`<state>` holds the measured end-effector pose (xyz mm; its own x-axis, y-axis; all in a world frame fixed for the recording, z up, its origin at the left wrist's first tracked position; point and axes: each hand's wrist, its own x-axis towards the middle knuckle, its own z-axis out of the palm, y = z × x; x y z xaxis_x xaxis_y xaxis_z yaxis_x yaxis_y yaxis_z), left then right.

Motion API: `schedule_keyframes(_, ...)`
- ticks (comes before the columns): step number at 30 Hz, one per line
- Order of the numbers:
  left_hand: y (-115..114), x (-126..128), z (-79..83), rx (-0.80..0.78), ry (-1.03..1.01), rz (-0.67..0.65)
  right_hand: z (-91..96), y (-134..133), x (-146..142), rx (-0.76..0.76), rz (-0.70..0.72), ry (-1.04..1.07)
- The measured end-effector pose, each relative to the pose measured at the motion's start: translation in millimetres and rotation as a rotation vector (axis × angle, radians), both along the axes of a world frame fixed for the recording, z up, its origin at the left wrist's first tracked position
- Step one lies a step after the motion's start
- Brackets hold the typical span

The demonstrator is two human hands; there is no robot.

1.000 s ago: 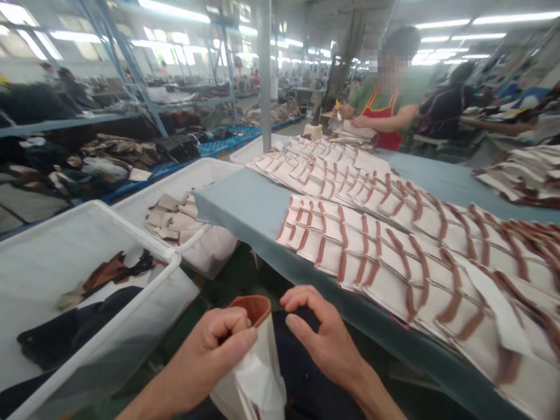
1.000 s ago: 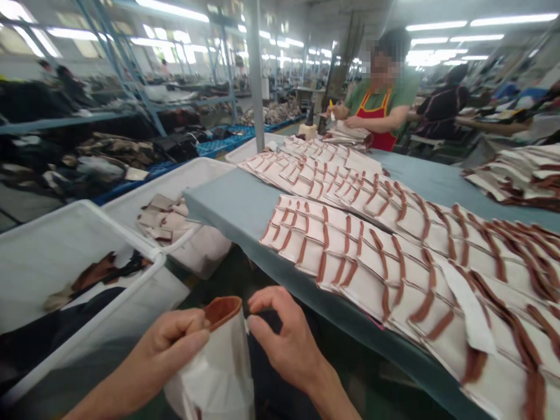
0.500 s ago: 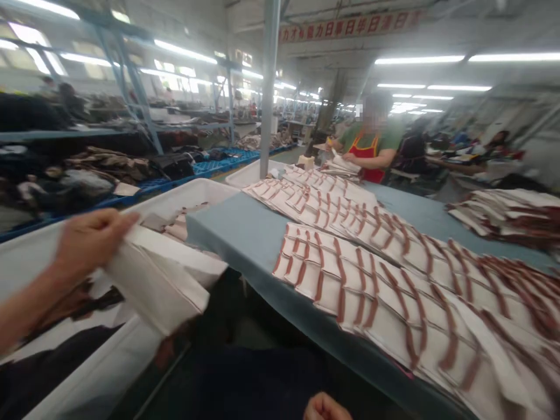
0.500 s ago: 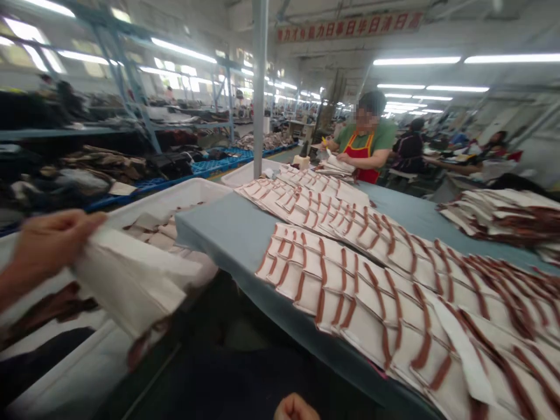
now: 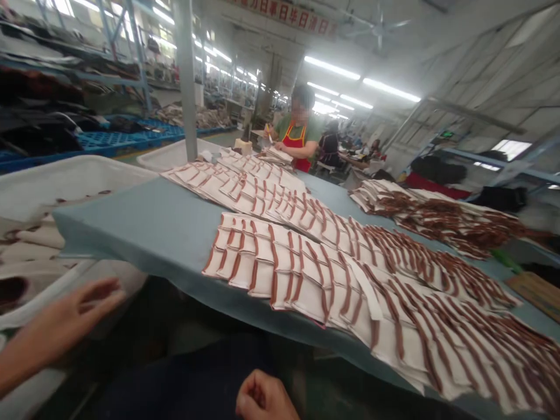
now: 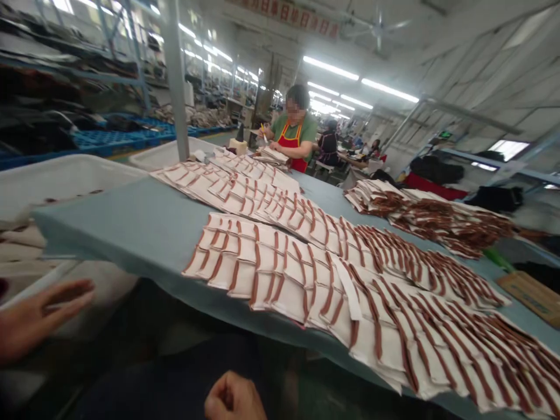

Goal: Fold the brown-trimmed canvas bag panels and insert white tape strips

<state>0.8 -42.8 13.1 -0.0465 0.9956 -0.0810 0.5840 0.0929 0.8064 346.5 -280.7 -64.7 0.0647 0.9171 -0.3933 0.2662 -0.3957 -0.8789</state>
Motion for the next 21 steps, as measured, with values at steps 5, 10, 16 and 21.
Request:
schedule_keyframes(5,-50.8,119.1,-43.5,-0.231,-0.212,-0.275,19.9,-2.0,30.3,0.051,-0.127,-0.068)
schedule_keyframes(10,-82.2,212.5,-48.7,-0.393,-0.302,-0.504,24.1,-27.7,82.4,0.116,-0.346,-0.099)
schedule_keyframes(16,-81.7,272.4,-60.2,-0.598,-0.48,-0.409,21.2,-76.6,148.1,0.204,-0.641,-0.082)
schedule_keyframes(21,-75.7,256.0,-56.8,-0.526,-0.583,-0.148,-8.8,-94.4,161.4,0.2,-0.757,0.062)
